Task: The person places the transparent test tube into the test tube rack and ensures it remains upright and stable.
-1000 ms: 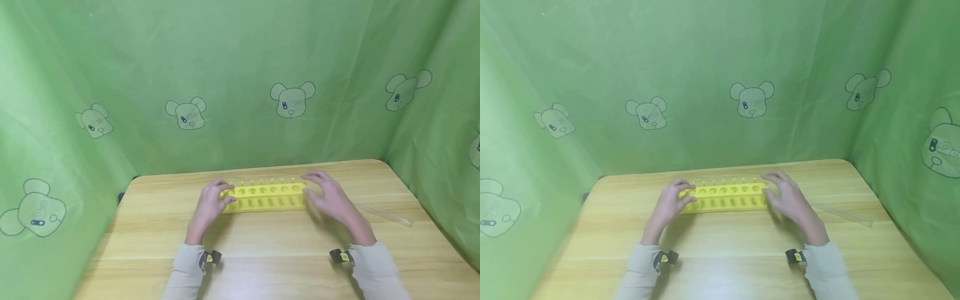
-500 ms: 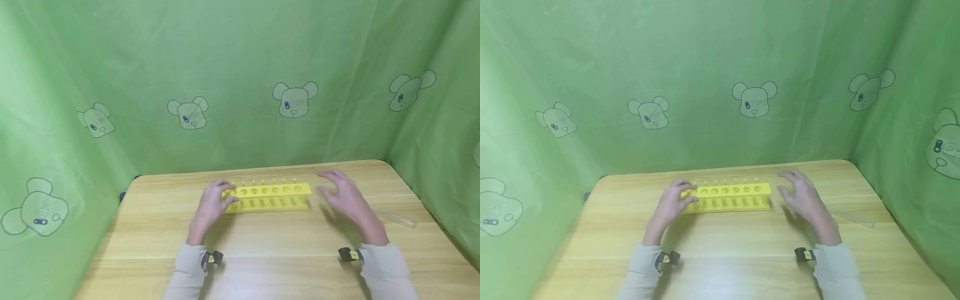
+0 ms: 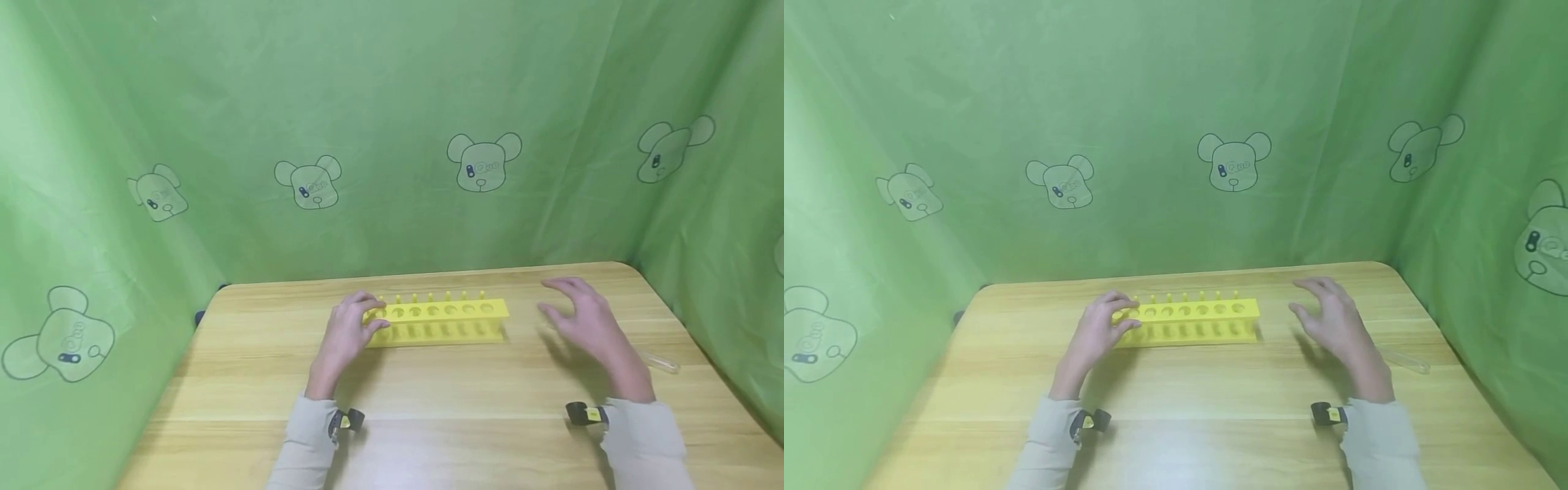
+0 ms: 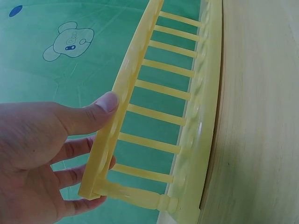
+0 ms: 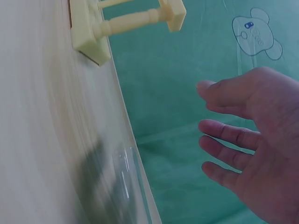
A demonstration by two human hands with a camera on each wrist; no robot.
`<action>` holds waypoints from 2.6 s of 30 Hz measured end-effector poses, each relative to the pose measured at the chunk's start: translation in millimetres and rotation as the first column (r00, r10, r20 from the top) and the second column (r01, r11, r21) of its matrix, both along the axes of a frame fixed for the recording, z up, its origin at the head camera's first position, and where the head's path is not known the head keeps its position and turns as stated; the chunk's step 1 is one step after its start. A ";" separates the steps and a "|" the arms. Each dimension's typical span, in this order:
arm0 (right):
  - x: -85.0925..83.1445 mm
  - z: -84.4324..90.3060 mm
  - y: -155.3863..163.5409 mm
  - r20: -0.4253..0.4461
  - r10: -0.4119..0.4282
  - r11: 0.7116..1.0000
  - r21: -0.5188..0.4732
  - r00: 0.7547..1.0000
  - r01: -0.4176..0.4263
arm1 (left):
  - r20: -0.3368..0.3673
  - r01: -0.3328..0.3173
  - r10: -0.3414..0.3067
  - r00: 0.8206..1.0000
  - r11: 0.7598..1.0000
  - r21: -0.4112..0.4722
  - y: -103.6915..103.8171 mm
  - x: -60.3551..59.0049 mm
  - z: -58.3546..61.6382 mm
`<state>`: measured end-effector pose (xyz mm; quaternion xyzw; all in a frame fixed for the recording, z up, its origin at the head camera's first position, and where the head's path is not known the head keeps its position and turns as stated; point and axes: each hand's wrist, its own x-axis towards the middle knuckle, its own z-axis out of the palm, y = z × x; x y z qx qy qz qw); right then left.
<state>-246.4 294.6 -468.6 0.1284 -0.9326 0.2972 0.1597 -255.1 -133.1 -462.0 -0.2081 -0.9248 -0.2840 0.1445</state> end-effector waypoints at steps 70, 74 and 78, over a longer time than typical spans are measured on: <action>1.1 -24.4 42.4 0.222 -0.040 0.999 0.042 0.974 0.032 | 0.028 -0.014 0.015 1.000 1.000 -0.022 -0.5 -0.8 1.2; 0.1 -25.9 43.3 0.253 -0.040 0.999 0.041 0.967 0.031 | 0.029 -0.016 0.017 0.999 1.000 -0.024 -0.1 -0.6 1.3; -0.9 -26.9 43.4 0.265 -0.040 0.999 0.043 0.963 0.029 | 0.030 -0.019 0.019 0.999 1.000 -0.023 0.0 -0.2 1.6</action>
